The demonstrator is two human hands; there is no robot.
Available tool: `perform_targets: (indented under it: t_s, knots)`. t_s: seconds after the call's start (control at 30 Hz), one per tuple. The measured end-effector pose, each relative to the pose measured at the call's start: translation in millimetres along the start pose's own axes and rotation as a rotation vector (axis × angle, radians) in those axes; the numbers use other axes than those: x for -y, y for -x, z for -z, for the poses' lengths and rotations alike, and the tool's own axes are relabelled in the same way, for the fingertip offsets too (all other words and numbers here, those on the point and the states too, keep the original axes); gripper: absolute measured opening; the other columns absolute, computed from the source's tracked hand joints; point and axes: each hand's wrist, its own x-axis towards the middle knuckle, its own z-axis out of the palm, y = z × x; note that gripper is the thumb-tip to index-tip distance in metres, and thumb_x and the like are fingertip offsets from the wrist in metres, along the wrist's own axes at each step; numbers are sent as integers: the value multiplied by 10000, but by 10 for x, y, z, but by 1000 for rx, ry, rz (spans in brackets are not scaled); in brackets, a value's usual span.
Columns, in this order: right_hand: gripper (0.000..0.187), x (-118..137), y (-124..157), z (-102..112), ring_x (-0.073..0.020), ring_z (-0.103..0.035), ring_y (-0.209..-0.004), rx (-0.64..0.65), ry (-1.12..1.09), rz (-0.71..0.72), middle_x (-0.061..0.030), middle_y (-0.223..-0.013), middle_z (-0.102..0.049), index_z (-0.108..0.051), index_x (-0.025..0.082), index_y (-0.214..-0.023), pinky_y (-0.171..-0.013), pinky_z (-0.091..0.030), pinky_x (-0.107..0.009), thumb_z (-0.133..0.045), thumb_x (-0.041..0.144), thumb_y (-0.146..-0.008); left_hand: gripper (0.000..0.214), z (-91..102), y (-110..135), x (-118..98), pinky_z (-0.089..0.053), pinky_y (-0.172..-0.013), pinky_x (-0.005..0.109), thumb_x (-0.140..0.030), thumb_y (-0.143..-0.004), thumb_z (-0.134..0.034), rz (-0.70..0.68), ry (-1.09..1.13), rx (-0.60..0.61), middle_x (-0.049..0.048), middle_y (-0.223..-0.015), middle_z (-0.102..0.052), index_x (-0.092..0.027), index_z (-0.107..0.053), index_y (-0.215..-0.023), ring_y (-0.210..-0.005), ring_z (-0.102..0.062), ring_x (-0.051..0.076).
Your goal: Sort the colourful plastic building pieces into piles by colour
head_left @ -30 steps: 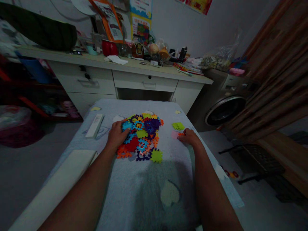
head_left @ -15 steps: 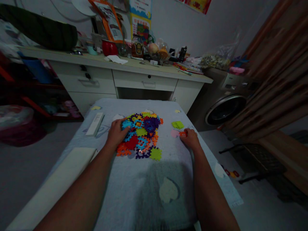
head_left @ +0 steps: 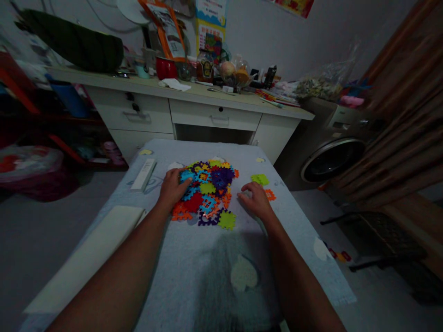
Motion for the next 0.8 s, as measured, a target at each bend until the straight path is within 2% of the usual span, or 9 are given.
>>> perform_targets:
  t_s: [0.07,0.17,0.33,0.57,0.67,0.8]
  knots:
    - [308,159,2,-156,-226,-547,-983,49,-55,67,-75,-1032,-610,-630,193,-1040,-893,-425,-358,-651,428,-842,518,-2,3,1,-414,-1090,451,-457,-793,-603,-2,2,1,120,-1265,-521,-204,-592,-1245,-1233,-515,301]
    - [445,274,4,-319,-244,-526,-998,94,-7,76,-92,-1062,-592,-606,186,-1134,-880,-423,-373,-691,475,-807,521,2,10,0,-401,-1104,451,-458,-798,-597,-8,4,3,117,-1272,-521,-208,-588,-1255,-1255,-501,300]
    - [371,210,-3,-366,-233,-515,-1012,152,-13,63,-80,-1054,-571,-596,180,-1130,-913,-421,-378,-677,266,-779,525,6,14,-6,-394,-1112,447,-452,-800,-589,-7,-7,14,109,-1262,-524,-215,-581,-1268,-1252,-506,296]
    - [454,141,44,-135,-186,-525,-1011,213,-80,86,-58,-1077,-529,-590,181,-1119,-932,-439,-318,-567,60,-683,526,10,11,-5,-396,-1107,451,-447,-789,-600,-2,-10,13,112,-1267,-520,-217,-581,-1262,-1229,-523,295]
    - [458,48,42,39,-188,-533,-1039,188,-22,6,-65,-1108,-531,-598,183,-1132,-967,-429,-316,-563,61,-692,515,19,14,-10,-388,-1113,448,-451,-790,-596,-2,5,14,109,-1275,-517,-221,-580,-1252,-1241,-511,289]
    - [390,-192,21,248,-211,-535,-1070,85,106,-165,-92,-1131,-528,-620,175,-1135,-983,-422,-325,-615,144,-746,510,22,14,-19,-383,-1119,441,-452,-791,-592,6,14,6,106,-1280,-519,-220,-577,-1245,-1247,-508,286]
